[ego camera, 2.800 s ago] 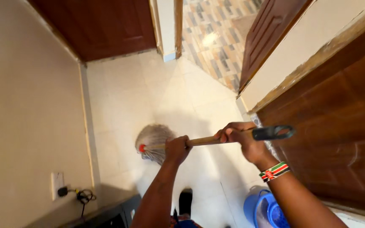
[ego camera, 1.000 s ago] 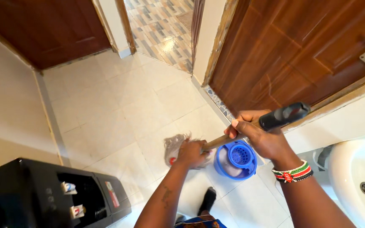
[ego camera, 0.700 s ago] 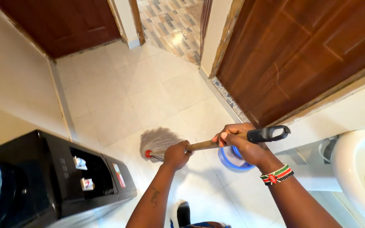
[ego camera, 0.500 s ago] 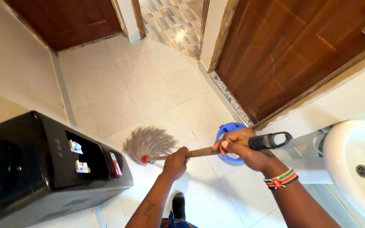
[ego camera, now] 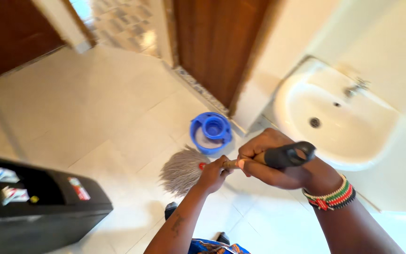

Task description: The person mops a tiled hallway and wash area using a mop and a blue bucket filled with soapy water.

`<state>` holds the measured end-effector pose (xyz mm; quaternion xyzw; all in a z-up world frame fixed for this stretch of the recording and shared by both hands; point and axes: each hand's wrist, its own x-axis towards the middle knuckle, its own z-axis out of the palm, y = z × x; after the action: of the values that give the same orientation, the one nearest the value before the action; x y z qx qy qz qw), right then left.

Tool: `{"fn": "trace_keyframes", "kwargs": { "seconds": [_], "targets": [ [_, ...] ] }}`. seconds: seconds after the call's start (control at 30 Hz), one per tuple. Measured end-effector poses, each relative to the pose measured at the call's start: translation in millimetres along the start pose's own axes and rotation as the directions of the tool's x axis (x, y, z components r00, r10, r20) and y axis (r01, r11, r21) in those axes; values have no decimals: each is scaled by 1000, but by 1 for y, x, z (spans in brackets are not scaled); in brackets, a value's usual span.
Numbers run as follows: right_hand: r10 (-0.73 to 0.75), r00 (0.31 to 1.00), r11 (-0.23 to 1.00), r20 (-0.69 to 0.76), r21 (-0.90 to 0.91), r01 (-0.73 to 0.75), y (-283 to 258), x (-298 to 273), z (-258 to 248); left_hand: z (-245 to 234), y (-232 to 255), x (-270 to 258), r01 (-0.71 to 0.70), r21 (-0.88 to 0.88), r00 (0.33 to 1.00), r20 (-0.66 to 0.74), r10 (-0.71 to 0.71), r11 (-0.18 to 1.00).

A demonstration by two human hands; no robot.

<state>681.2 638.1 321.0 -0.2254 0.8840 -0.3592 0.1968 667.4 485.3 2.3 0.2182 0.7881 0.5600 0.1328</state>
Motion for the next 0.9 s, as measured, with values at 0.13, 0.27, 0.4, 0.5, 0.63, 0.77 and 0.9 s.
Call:
{"fn": "trace_keyframes", "kwargs": {
  "seconds": [0.13,0.27,0.4,0.5,0.63,0.77,0.9],
  "targets": [
    [180,973,984,-143,31,-177,6,-54,-17,67,35,22,37,-38,983,181,-30,999],
    [327,874,932,-358,273,-237,22,-107,-38,126,89,34,-35,-49,958,284,48,998],
    [379,631,920,-676,201,-337,67,-174,-41,165,160,47,-6,-128,931,360,52,992],
    [516,578,832,-632,209,-514,136,-230,-18,184,215,57,-99,-212,936,311,163,972],
    [576,454,757,-679,234,-610,222,-281,61,191,297,65,-262,-153,891,340,300,953],
    [508,259,789,-822,323,-522,260,-288,113,203,363,52,-376,-198,830,363,424,905],
    [545,-36,645,-838,446,-621,250,-320,92,235,361,60,-247,-513,788,386,479,822]
  ]
}}
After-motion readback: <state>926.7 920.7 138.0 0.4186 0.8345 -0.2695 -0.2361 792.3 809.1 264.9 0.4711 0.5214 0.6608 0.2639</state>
